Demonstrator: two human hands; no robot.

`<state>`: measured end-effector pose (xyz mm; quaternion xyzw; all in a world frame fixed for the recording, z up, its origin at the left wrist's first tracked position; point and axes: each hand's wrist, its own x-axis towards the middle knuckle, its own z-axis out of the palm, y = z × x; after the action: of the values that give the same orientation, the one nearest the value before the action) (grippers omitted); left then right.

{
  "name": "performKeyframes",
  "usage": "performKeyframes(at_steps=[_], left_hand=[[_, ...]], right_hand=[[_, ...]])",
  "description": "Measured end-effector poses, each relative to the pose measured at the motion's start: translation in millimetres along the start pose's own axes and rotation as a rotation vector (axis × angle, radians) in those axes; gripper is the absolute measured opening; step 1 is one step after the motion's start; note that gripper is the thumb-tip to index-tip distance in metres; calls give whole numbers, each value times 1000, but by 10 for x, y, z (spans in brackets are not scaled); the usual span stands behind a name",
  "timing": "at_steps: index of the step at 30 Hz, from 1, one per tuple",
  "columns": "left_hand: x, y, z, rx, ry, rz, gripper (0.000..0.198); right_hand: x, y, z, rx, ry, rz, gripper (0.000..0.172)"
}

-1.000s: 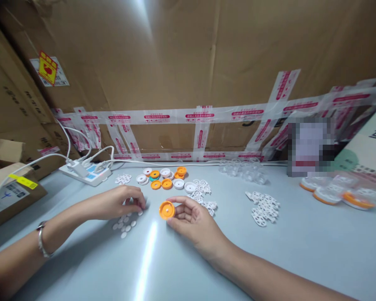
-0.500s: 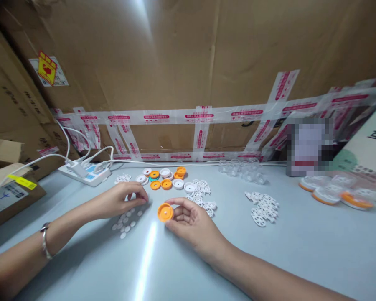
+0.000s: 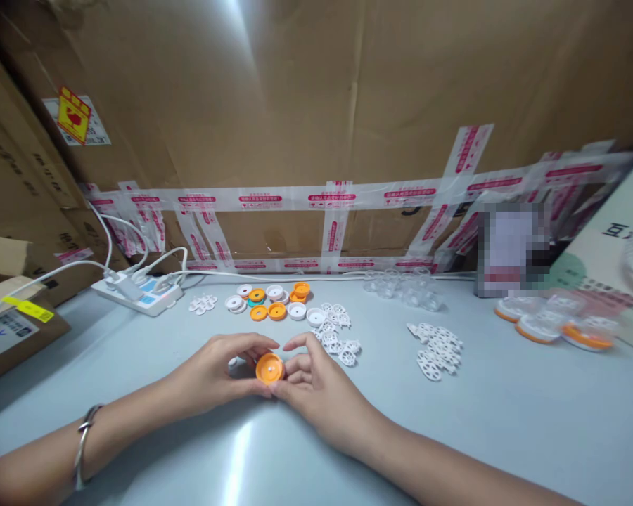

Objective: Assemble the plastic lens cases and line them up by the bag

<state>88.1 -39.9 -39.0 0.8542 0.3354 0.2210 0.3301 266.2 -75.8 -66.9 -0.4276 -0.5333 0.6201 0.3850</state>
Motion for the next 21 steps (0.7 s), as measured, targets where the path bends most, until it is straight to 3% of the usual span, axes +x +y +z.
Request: performKeyframes(at_steps=[2,5,7,10,12,15,18,21], left_hand=[[3,-8,-18,18,-4,-7,24],[14,-25,-38,96,10,-26,21],[24,-43,-37,170,21,-30,22],[35,-74,-22,259,32,-9,21],[35,-87,-11,289,36,25,21],[26,-91,5,303,35,75,22],[22,-89,18,291,32,76,23],[34,-87,24,288,31,63,23]], right_hand=[[-12,-63,-23,-136,-22,-26,36],[-32,-312,-195,-553,-19,-135,17],[-44,-552,-438,-875,52,-145,11],[-59,-847,-940,-1208,151,-31,14],[-64,-915,-1276,-1266,200,11,10],[-52,-838,-1636,-1258,137,109,12],[-11,-694,-1790,-1212,24,165,21],[45,-590,-1829,-1169,-47,189,18]])
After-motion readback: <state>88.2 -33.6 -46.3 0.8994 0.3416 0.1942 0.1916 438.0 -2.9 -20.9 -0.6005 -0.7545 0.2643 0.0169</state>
